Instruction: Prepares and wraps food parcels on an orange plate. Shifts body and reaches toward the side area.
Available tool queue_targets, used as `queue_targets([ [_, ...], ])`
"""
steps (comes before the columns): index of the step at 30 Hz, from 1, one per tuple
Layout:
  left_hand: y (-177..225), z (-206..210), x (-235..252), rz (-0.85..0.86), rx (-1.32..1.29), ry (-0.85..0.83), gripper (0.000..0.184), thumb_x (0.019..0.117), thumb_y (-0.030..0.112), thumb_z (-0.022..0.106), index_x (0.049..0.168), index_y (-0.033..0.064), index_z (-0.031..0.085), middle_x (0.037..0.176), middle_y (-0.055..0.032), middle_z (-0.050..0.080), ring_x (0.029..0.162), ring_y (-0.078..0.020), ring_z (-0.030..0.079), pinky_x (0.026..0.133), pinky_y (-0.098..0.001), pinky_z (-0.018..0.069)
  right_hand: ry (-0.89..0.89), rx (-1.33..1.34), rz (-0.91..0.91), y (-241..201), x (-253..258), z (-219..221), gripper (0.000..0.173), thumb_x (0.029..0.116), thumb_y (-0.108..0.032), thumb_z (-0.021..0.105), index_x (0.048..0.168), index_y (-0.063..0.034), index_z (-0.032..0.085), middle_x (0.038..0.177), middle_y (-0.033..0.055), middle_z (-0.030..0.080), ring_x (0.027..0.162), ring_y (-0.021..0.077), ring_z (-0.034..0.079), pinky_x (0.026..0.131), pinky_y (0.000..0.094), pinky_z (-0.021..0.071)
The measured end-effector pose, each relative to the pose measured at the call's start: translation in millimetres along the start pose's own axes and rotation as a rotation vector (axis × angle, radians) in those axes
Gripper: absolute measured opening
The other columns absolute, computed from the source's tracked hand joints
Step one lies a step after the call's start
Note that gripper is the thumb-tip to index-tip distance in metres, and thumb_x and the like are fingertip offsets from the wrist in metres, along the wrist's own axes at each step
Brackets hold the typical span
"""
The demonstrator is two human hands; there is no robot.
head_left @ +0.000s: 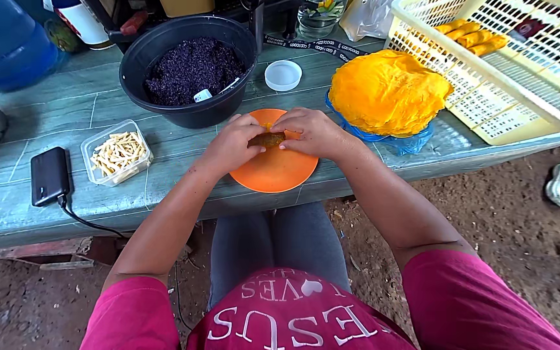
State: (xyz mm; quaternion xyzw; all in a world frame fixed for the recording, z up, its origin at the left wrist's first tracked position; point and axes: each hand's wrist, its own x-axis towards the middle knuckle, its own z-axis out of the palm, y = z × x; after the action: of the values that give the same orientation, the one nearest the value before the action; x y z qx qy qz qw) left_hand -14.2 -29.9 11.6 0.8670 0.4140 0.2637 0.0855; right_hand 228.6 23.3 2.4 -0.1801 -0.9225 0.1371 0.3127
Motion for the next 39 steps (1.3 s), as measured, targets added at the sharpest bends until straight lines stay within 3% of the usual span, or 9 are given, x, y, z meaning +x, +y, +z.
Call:
queue_targets([
  [5,-2.0,8.0,0.3,0.036,-0.009,-0.019,0.024,0.0930,0.008,0.072,0.115,0.0015,0.077,0.109,-0.0156,0.071,0.110,-0.0308,0.065,0.103,-0.0427,0.0493,0.001,-0.018,-0.063,6.1,-5.0,3.3,0.017,0.0941,-0.006,0.067,0.104,-0.0027,0.080,0.108,0.0128,0.077,0.106,0.0273,0.072,0.100,0.0383,0.0545],
  [9,-6.8,7.5,1.5,0.073,-0.026,-0.050,0.020,0.0934,0.007,0.071,0.111,0.0031,0.079,0.103,-0.0137,0.072,0.106,-0.0291,0.065,0.100,-0.0410,0.0499,-0.014,0.000,-0.055,6.3,-6.4,4.9,0.016,0.0942,-0.006,0.067,0.102,-0.0026,0.080,0.106,0.0129,0.077,0.105,0.0273,0.072,0.100,0.0381,0.0543],
  [15,-5.8,-0.9,0.3,-0.022,-0.113,-0.049,0.033,0.0881,0.010,0.078,0.119,-0.0012,0.074,0.117,-0.0174,0.071,0.116,-0.0301,0.065,0.106,-0.0425,0.0485,0.002,0.020,-0.024,-1.6,-4.0,2.1,0.026,0.0920,-0.011,0.072,0.116,-0.0017,0.076,0.121,0.0148,0.073,0.117,0.0299,0.066,0.105,0.0404,0.0505],
  [17,-3.8,-5.5,-0.9,-0.109,-0.157,-0.031,0.034,0.0853,0.012,0.082,0.115,-0.0013,0.075,0.118,-0.0169,0.071,0.115,-0.0275,0.066,0.104,-0.0406,0.0502,0.006,-0.012,-0.039,-4.3,-2.0,5.8,0.027,0.0957,-0.017,0.070,0.116,-0.0011,0.076,0.119,0.0148,0.073,0.115,0.0302,0.067,0.104,0.0401,0.0513],
  [20,0.0,-6.7,0.3,-0.186,-0.129,-0.052,0.032,0.0845,0.018,0.084,0.109,-0.0006,0.076,0.111,-0.0164,0.071,0.109,-0.0263,0.066,0.099,-0.0407,0.0519,-0.019,-0.082,-0.003,-6.9,2.5,13.8,0.033,0.0939,-0.022,0.073,0.117,0.0012,0.075,0.112,0.0161,0.074,0.110,0.0321,0.068,0.100,0.0414,0.0525],
  [27,-5.0,-6.5,6.4,-0.158,-0.091,-0.120,0.019,0.0896,0.014,0.079,0.103,0.0003,0.078,0.104,-0.0154,0.071,0.104,-0.0271,0.066,0.098,-0.0415,0.0510,-0.048,-0.057,0.072,-2.4,9.4,18.7,0.019,0.0956,-0.015,0.069,0.106,-0.0009,0.078,0.100,0.0145,0.074,0.102,0.0304,0.068,0.095,0.0405,0.0523],
  [32,-4.4,-12.3,8.3,-0.218,-0.162,-0.162,0.031,0.0865,0.011,0.081,0.114,-0.0007,0.074,0.112,-0.0164,0.070,0.107,-0.0247,0.067,0.098,-0.0396,0.0524,-0.021,0.014,0.127,-6.8,4.8,9.8,0.037,0.0892,-0.016,0.078,0.123,0.0001,0.073,0.114,0.0171,0.073,0.112,0.0309,0.067,0.102,0.0428,0.0520],
  [36,3.4,-21.7,0.0,-0.329,-0.182,-0.119,0.056,0.0802,0.006,0.086,0.132,0.0019,0.066,0.127,-0.0176,0.063,0.114,-0.0275,0.062,0.097,-0.0415,0.0529,0.037,-0.017,0.056,-8.0,-6.1,3.2,0.024,0.0871,-0.006,0.076,0.111,-0.0020,0.076,0.113,0.0150,0.072,0.110,0.0313,0.065,0.099,0.0413,0.0519],
  [39,14.2,-17.2,-10.7,-0.328,-0.094,0.035,0.039,0.0828,0.008,0.083,0.118,-0.0003,0.068,0.122,-0.0195,0.064,0.112,-0.0318,0.062,0.094,-0.0460,0.0527,0.041,-0.072,-0.016,-4.0,-11.5,5.4,0.016,0.0931,-0.006,0.069,0.106,-0.0026,0.078,0.107,0.0136,0.074,0.106,0.0296,0.068,0.097,0.0390,0.0536],
])
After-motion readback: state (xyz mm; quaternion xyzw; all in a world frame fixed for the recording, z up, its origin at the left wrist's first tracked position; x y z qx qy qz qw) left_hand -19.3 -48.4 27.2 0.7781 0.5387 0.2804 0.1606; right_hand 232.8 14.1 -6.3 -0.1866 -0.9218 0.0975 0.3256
